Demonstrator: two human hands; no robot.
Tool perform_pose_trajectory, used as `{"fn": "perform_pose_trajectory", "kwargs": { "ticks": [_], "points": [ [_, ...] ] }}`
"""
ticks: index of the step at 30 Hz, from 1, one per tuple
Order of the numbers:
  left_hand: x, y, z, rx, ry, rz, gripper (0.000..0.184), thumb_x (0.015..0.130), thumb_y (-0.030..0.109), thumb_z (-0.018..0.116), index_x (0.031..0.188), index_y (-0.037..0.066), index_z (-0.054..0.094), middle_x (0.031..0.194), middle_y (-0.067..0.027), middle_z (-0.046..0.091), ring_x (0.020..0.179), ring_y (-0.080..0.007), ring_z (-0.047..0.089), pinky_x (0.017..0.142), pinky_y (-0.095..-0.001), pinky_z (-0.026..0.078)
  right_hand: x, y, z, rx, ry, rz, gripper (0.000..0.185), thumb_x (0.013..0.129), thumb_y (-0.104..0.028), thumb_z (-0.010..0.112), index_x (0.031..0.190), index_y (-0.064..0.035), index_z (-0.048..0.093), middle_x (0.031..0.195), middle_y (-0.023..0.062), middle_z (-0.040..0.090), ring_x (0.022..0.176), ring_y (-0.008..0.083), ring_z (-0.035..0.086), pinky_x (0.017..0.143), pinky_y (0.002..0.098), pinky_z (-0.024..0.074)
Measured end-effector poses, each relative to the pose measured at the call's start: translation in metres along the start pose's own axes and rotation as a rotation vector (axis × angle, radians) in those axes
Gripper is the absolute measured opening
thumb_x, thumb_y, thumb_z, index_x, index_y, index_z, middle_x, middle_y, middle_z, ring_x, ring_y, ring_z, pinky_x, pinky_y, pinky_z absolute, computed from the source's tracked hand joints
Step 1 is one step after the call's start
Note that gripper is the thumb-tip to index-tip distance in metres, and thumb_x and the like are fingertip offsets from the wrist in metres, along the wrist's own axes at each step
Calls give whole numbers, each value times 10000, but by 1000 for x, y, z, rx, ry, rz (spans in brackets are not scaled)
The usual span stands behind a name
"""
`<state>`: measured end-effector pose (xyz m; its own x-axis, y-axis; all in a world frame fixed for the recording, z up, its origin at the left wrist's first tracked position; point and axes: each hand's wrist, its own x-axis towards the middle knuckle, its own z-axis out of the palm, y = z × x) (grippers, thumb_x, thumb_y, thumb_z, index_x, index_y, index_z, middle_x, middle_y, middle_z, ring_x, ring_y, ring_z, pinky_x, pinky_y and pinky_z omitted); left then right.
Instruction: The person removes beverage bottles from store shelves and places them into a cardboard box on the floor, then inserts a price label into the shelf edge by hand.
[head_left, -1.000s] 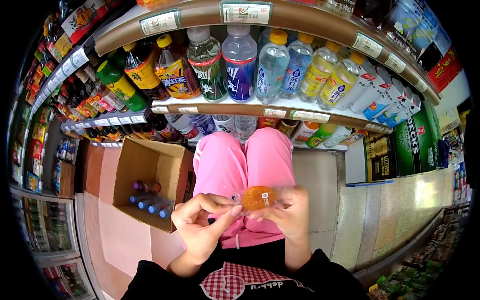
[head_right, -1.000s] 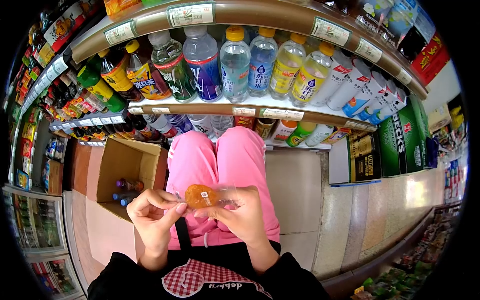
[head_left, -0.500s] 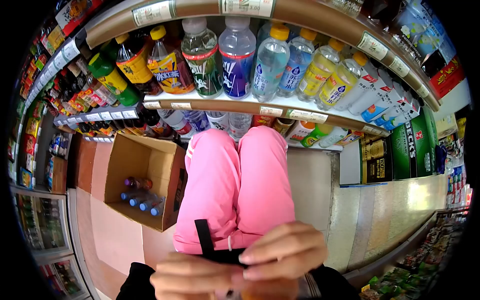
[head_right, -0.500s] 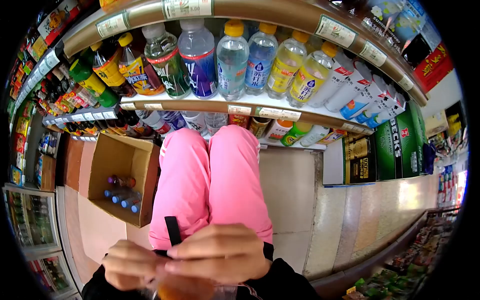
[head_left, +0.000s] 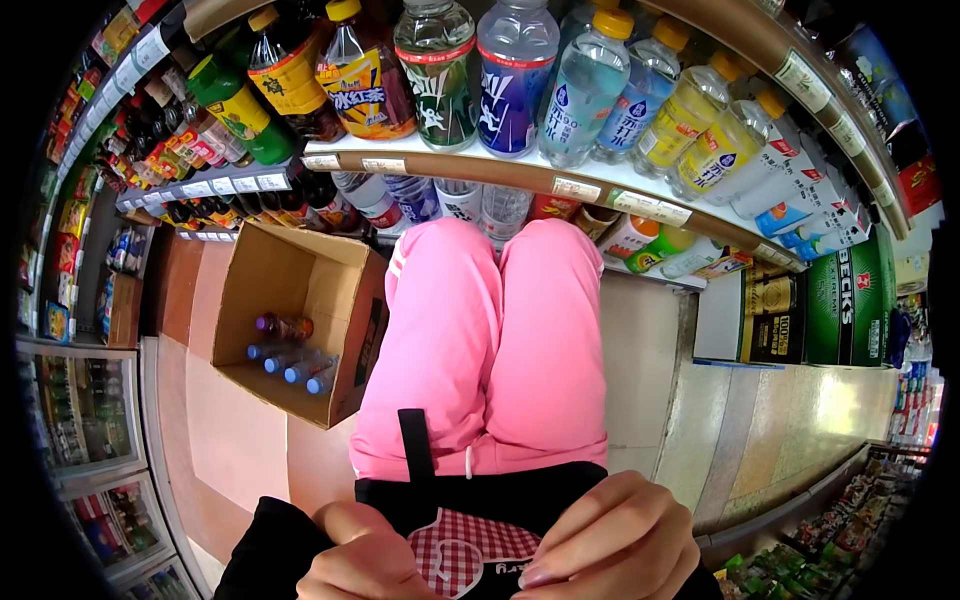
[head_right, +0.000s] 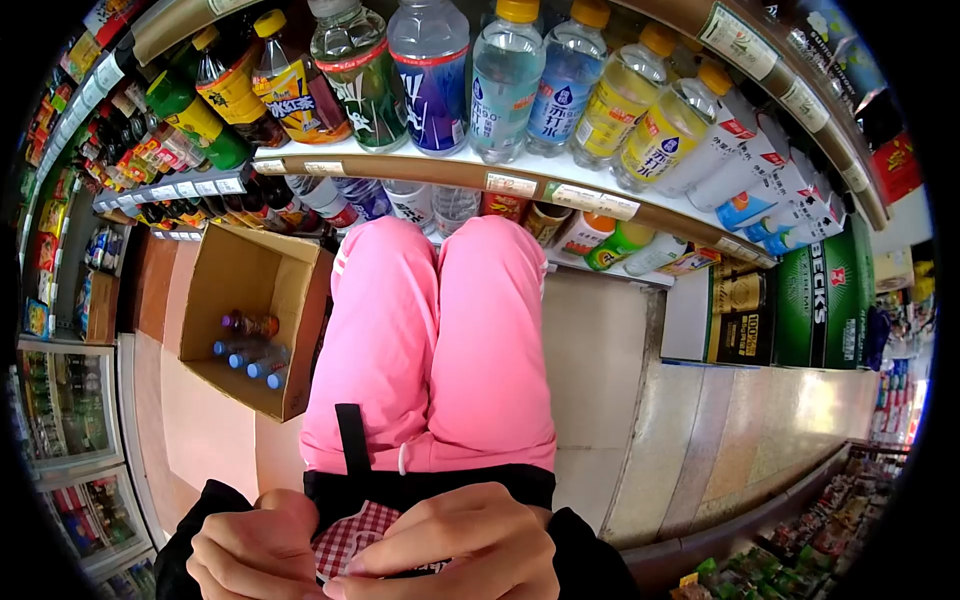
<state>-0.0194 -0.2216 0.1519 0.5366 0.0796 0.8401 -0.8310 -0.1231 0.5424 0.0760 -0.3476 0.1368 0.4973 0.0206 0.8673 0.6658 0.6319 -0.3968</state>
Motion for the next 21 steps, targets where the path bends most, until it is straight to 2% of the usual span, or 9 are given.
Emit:
{"fn": "perform_pose_trajectory", "kwargs": {
  "ticks": [2, 5, 7, 12, 14, 16, 18, 20, 21],
  "points": [
    [-2, 4, -2, -21, 13, -70, 113, 736, -114, 675, 703, -6, 667, 810, -139, 724, 647, -197, 703, 468, -262, 452, 3, 1, -4, 27, -39, 3, 100, 738, 27, 743, 777, -62, 767, 753, 74, 710, 633, 141, 607, 440, 187, 424],
    [-3, 3, -4, 15, -9, -62, 93, 745, -103, 686, 745, -11, 691, 817, -135, 726, 656, -198, 704, 473, -267, 443, 0, 3, -6, 30, -61, 0, 104, 739, 30, 749, 787, -60, 769, 765, 75, 712, 646, 146, 610, 441, 191, 432],
    [0, 6, -5, 27, -52, -111, 100, 751, -94, 695, 725, -1, 674, 823, -130, 728, 668, -201, 707, 483, -270, 455, -6, 3, -4, 23, -39, 9, 109, 737, 33, 755, 793, -59, 769, 781, 79, 716, 654, 151, 614, 448, 194, 443],
    [0, 5, -6, 189, -79, -67, 166, 779, -48, 710, 679, 20, 595, 846, -132, 734, 691, -208, 715, 494, -271, 475, -2, 6, -11, 64, -94, 52, 140, 728, 23, 779, 823, -79, 783, 831, 103, 723, 685, 166, 614, 493, 204, 479],
    [5, 8, -4, 253, -79, -122, 172, 789, -33, 705, 680, 23, 585, 846, -133, 735, 694, -209, 717, 495, -274, 477, -2, 13, -14, 106, -110, 14, 141, 736, 11, 787, 835, -88, 790, 860, 110, 723, 713, 170, 618, 522, 207, 491],
    [2, 6, -1, 238, -43, -90, 205, 798, -17, 702, 662, 37, 558, 846, -135, 735, 672, -208, 715, 490, -270, 476, -4, 18, -15, 165, -124, -17, 133, 751, 3, 790, 838, -98, 797, 889, 120, 723, 733, 175, 619, 546, 209, 499],
    [-3, 4, -2, 180, -30, -56, 244, 799, -25, 702, 635, 51, 538, 843, -136, 734, 656, -207, 713, 485, -266, 473, -11, 12, -9, 151, -12, 41, 91, 761, 23, 751, 798, -60, 761, 855, 134, 718, 689, 190, 636, 542, 214, 512],
    [-3, 5, -7, 110, -50, -91, 173, 802, -28, 706, 676, 32, 603, 835, -134, 731, 645, -202, 712, 479, -264, 467, -24, -6, 11, 55, 225, 182, 61, 762, 70, 670, 720, 28, 682, 757, 150, 707, 584, 215, 669, 512, 225, 533],
    [-3, 7, -9, 75, -59, -111, 138, 803, -30, 707, 697, 22, 636, 831, -134, 729, 640, -200, 711, 475, -262, 463, -25, -6, 9, 89, 181, 166, 48, 773, 57, 684, 754, 15, 698, 782, 146, 709, 612, 208, 662, 530, 224, 530]
  ]
}}
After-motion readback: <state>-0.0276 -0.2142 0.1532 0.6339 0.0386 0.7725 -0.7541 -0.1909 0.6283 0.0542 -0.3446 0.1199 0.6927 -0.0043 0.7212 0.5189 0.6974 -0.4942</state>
